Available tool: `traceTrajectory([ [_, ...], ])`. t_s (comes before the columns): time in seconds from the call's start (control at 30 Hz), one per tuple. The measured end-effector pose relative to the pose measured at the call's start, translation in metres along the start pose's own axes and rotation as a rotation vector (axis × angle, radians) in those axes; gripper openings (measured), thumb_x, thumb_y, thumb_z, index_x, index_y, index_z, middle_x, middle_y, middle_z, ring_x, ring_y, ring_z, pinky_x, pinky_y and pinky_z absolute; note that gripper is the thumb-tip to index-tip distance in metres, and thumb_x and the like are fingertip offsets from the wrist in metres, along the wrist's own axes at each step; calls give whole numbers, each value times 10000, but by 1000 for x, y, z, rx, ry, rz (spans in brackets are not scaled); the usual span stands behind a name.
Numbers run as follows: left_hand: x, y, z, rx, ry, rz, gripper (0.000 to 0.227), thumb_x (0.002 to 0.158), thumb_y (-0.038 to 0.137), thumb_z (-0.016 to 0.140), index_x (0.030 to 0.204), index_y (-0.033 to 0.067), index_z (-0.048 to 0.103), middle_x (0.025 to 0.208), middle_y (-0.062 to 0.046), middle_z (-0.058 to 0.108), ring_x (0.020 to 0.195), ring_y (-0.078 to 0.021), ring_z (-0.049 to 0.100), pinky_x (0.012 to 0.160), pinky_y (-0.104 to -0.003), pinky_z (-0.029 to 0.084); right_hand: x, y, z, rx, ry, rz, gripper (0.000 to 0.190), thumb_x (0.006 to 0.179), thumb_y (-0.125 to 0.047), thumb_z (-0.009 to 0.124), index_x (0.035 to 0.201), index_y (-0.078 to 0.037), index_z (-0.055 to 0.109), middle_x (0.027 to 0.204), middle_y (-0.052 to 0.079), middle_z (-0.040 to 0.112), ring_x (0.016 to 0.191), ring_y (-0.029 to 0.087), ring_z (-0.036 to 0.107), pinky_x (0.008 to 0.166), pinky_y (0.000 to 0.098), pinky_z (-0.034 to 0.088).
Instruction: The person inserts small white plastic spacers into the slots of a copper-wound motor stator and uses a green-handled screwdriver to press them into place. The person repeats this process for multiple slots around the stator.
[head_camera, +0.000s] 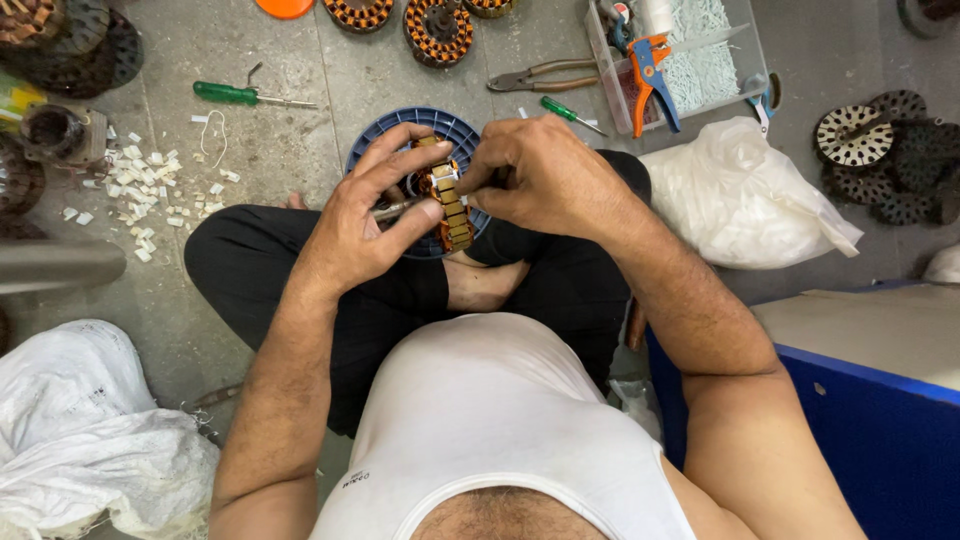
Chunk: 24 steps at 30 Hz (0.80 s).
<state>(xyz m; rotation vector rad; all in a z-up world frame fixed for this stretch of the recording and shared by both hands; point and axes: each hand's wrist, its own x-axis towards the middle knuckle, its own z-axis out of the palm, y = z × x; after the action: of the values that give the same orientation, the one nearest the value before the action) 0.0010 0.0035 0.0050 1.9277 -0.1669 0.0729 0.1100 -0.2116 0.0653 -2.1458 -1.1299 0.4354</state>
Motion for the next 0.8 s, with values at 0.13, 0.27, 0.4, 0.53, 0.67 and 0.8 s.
traceTrajectory([
  [0.13,0,-5,3,17,4,43,556,891,193,789,1422,166,629,1566,-101,504,1343,-263,600,972,-356,586,0,0,0,-19,0,-58,170,778,-41,806,947,-49,784,875,73,703,749,202,719,677,344,590],
  [0.27,1,-9,2,7,-1,54,544,912,245,801,1425,172,635,1562,-95,517,1347,-258,603,977,-354,585,0,-1,-1,-107,-3,-94,157,788,-38,794,943,-51,781,880,78,690,787,223,715,710,370,586],
  [0.4,2,-11,2,-10,-3,31,540,908,295,810,1408,181,643,1553,-84,527,1293,-231,633,906,-328,597,-3,-4,0,-220,11,-167,157,797,-60,796,953,-60,779,905,84,677,856,267,704,754,415,571],
  [0.53,3,-11,2,-7,-3,29,540,903,312,816,1401,181,651,1547,-76,535,1266,-218,643,886,-318,588,-4,-7,0,-249,9,-169,152,815,-71,778,967,-64,770,949,87,667,867,276,700,759,416,573],
  [0.67,3,-12,2,-16,-1,40,540,908,315,818,1403,181,650,1546,-74,537,1277,-218,639,889,-315,589,-8,-10,3,-273,25,-177,143,814,-75,775,956,-63,765,937,96,652,863,294,688,738,436,559],
  [0.8,1,-13,3,-22,0,46,536,913,317,818,1404,183,649,1553,-78,524,1303,-221,625,909,-313,599,-11,-10,4,-265,52,-202,141,812,-84,775,951,-64,756,937,94,642,870,298,681,730,445,554],
])
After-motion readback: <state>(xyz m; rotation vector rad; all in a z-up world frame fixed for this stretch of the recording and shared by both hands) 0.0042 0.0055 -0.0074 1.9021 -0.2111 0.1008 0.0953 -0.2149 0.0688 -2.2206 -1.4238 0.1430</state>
